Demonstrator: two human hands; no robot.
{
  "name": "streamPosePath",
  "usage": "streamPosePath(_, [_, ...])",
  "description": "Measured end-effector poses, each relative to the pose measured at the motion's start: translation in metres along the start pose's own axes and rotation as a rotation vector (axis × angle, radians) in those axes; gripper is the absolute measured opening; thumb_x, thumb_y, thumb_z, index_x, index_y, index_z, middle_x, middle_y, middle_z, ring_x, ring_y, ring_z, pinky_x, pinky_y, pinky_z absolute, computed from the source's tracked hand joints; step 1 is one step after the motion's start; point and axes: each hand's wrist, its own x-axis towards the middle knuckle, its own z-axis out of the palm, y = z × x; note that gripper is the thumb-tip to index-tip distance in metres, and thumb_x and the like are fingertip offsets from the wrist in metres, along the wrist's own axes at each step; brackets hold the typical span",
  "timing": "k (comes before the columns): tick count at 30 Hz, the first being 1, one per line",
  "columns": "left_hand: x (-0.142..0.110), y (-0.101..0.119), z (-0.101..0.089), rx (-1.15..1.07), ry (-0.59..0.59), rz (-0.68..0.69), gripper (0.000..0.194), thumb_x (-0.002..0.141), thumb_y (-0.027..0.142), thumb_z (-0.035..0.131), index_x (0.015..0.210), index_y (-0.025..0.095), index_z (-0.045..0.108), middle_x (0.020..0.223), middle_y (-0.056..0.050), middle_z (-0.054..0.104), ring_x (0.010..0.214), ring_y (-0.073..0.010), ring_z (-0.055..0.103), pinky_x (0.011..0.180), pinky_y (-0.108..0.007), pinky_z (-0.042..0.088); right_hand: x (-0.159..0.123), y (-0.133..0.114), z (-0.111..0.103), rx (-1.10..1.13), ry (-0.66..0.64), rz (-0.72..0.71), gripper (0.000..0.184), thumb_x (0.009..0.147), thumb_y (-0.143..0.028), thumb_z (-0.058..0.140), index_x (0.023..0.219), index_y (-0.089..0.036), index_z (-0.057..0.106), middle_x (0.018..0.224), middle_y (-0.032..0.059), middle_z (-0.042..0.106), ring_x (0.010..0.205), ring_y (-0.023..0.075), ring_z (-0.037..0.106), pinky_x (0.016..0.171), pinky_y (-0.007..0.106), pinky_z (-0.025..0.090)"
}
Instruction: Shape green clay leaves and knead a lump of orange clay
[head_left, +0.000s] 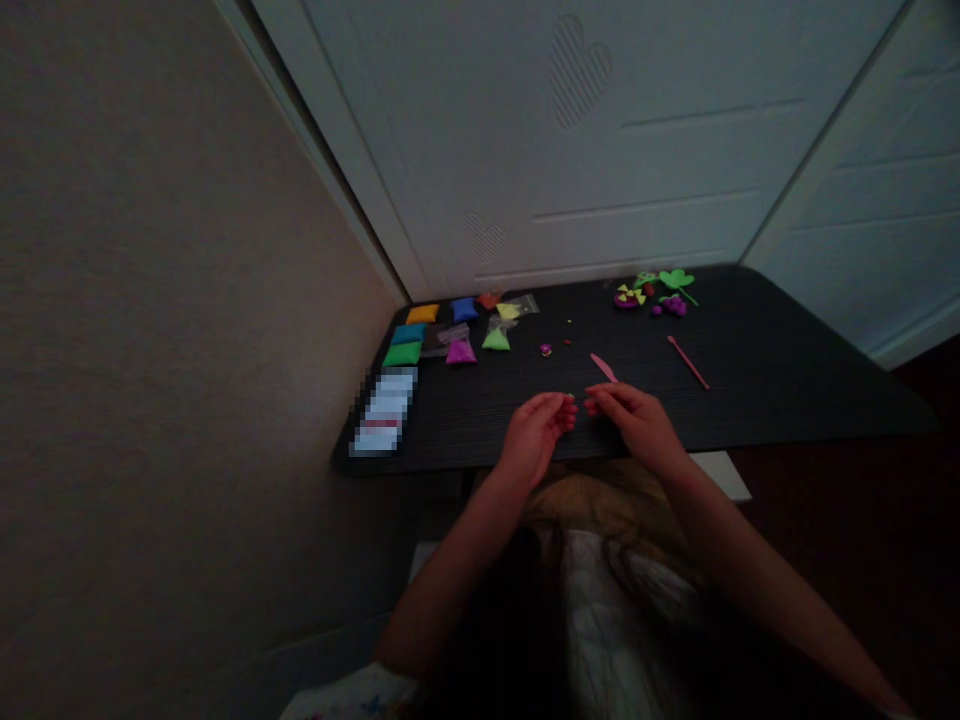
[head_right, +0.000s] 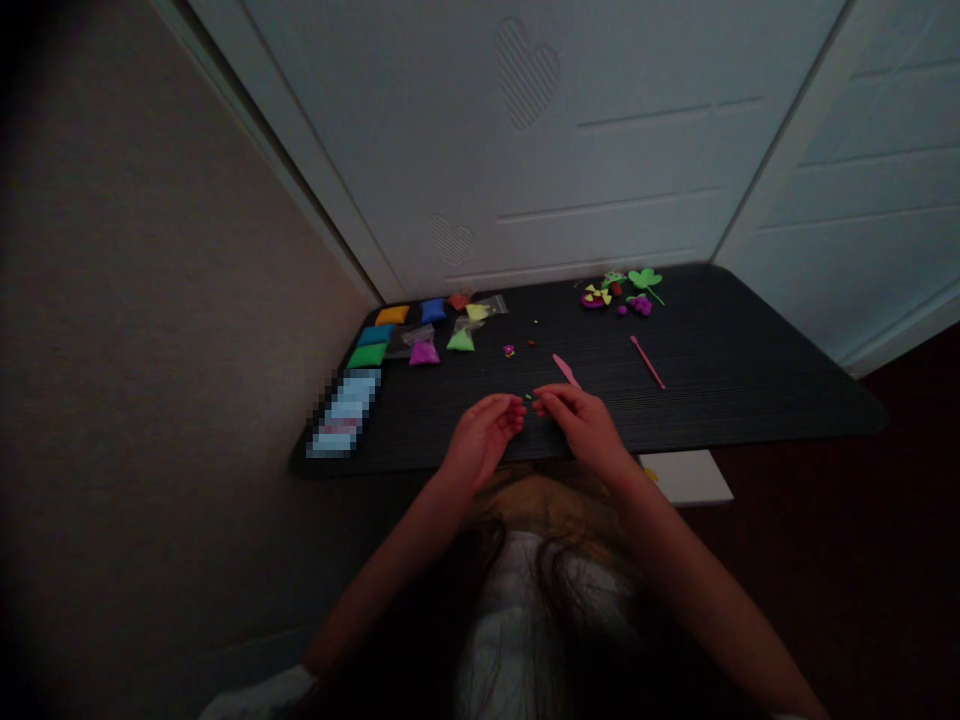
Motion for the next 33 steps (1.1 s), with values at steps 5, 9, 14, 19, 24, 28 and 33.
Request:
streamPosePath(5, [-0.0004, -0.0005, 0.0016, 0.046, -0.005, 0.008, 0.014, 0.069, 0.025, 0.065, 0.075, 0.012, 0.064, 0.073, -0.003, 0.063, 0.067, -0.0093, 0.056, 0.066, -0.024, 0.041, -0.0002, 0.0017, 0.0004, 0.030, 0.004, 0.006, 0.018, 0.073, -0.037, 0.062, 0.081, -0.021, 0.063, 0.075, -0.0003, 0.063, 0.071, 0.0132, 0.058, 0.068, 0.027, 0.044])
streamPosePath(9, [0.0005, -0.0039, 0.0024, 0.167, -0.028, 0.021, 0.016, 0.069, 0.027, 0.065, 0.076, 0.013, 0.066, 0.074, -0.003, 0.063, 0.069, -0.0103, 0.055, 0.068, -0.025, 0.041, 0.0000, 0.0001, -0.0002, -0.018, 0.002, -0.043, 0.014, 0.072, -0.034, 0.063, 0.077, -0.021, 0.063, 0.075, -0.0005, 0.062, 0.071, 0.0131, 0.056, 0.068, 0.027, 0.043])
streamPosePath(14, [0.0021, -0.0048, -0.0004, 0.280, -0.149, 0.026, 0.020, 0.073, 0.031, 0.062, 0.078, 0.012, 0.068, 0.071, -0.002, 0.060, 0.067, -0.0099, 0.051, 0.069, -0.026, 0.039, 0.0013, -0.0027, 0.0004, -0.100, -0.077, -0.155, 0.013, 0.077, -0.032, 0.059, 0.081, -0.022, 0.065, 0.081, 0.0010, 0.061, 0.080, 0.0144, 0.056, 0.077, 0.029, 0.042])
streamPosePath(19, [0.0016, -0.0021, -0.0019, 0.263, -0.201, -0.018, 0.018, 0.071, 0.027, 0.063, 0.078, 0.012, 0.068, 0.073, -0.002, 0.060, 0.069, -0.0098, 0.051, 0.071, -0.026, 0.038, 0.0016, -0.0035, 0.0016, -0.124, -0.119, -0.151, 0.014, 0.078, -0.032, 0.058, 0.083, -0.022, 0.066, 0.081, 0.0015, 0.060, 0.079, 0.0151, 0.056, 0.075, 0.031, 0.042])
streamPosePath(24, [0.0008, 0.0010, -0.0003, 0.206, -0.175, -0.051, 0.015, 0.067, 0.023, 0.067, 0.075, 0.012, 0.068, 0.072, -0.002, 0.060, 0.069, -0.0092, 0.051, 0.070, -0.025, 0.038, 0.0009, -0.0046, 0.0020, -0.133, -0.108, -0.139, 0.016, 0.078, -0.032, 0.057, 0.087, -0.022, 0.066, 0.084, 0.0021, 0.061, 0.082, 0.0160, 0.057, 0.077, 0.032, 0.042])
streamPosePath(28, [0.0007, 0.0008, 0.0001, 0.175, -0.158, -0.048, 0.013, 0.067, 0.023, 0.067, 0.075, 0.012, 0.067, 0.072, -0.002, 0.060, 0.069, -0.0087, 0.051, 0.070, -0.025, 0.038, -0.0001, -0.0043, 0.0016, -0.159, -0.071, -0.122, 0.019, 0.077, -0.034, 0.058, 0.092, -0.023, 0.065, 0.088, 0.0021, 0.062, 0.083, 0.0159, 0.057, 0.076, 0.031, 0.042])
streamPosePath(33, [0.0004, 0.0000, 0.0002, 0.149, -0.135, -0.046, 0.012, 0.068, 0.022, 0.066, 0.075, 0.011, 0.066, 0.072, -0.002, 0.060, 0.068, -0.0081, 0.052, 0.069, -0.024, 0.038, -0.0009, -0.0016, 0.0015, -0.128, -0.061, -0.128, 0.017, 0.077, -0.033, 0.058, 0.088, -0.022, 0.064, 0.086, 0.0018, 0.063, 0.082, 0.0157, 0.057, 0.077, 0.030, 0.043])
